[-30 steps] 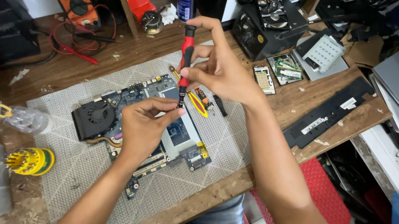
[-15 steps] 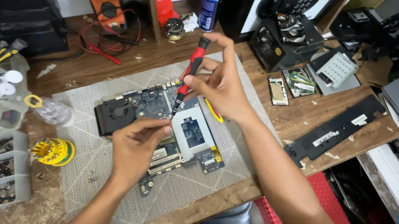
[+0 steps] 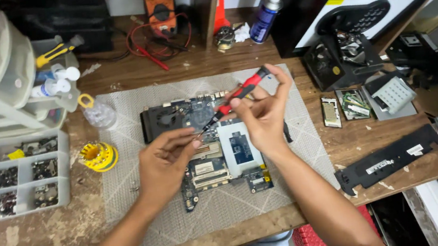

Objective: Disassembling a laptop motherboard by removing screws and components using a screwdriver

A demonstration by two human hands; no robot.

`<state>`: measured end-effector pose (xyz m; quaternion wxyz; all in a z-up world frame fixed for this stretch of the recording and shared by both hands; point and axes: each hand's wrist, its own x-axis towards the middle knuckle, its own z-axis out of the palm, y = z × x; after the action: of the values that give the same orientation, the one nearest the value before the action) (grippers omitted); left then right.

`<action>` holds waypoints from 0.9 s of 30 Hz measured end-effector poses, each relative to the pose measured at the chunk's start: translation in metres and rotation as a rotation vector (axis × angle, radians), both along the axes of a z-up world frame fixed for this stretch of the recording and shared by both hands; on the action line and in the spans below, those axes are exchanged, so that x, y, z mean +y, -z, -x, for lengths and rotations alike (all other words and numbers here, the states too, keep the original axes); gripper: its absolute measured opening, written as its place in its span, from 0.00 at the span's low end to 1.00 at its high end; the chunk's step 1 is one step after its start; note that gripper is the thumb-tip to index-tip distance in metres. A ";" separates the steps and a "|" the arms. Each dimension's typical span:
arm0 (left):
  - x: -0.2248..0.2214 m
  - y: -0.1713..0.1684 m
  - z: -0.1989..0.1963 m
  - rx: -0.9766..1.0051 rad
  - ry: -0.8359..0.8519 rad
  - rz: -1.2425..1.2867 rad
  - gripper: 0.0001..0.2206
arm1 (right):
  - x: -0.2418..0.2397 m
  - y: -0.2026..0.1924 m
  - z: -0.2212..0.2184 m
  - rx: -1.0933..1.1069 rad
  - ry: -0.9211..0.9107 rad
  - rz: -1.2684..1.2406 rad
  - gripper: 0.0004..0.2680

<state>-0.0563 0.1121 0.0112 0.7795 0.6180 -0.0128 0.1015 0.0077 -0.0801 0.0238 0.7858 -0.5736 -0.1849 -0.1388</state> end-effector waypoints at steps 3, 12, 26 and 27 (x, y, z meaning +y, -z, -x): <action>-0.002 0.009 0.000 -0.034 0.001 0.013 0.13 | 0.001 -0.001 0.003 -0.037 0.026 0.034 0.31; 0.003 -0.002 0.002 0.039 0.118 0.152 0.09 | -0.003 0.008 0.007 -0.117 0.058 0.043 0.30; 0.003 0.007 0.002 0.017 0.111 0.082 0.08 | 0.005 -0.005 0.019 -0.274 0.150 0.114 0.32; 0.002 0.007 0.002 0.022 0.087 0.079 0.08 | 0.005 -0.007 0.021 -0.281 0.153 0.152 0.31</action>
<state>-0.0587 0.1144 0.0040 0.8071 0.5866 -0.0270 0.0613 -0.0128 -0.0747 0.0307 0.6936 -0.6188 -0.2590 -0.2625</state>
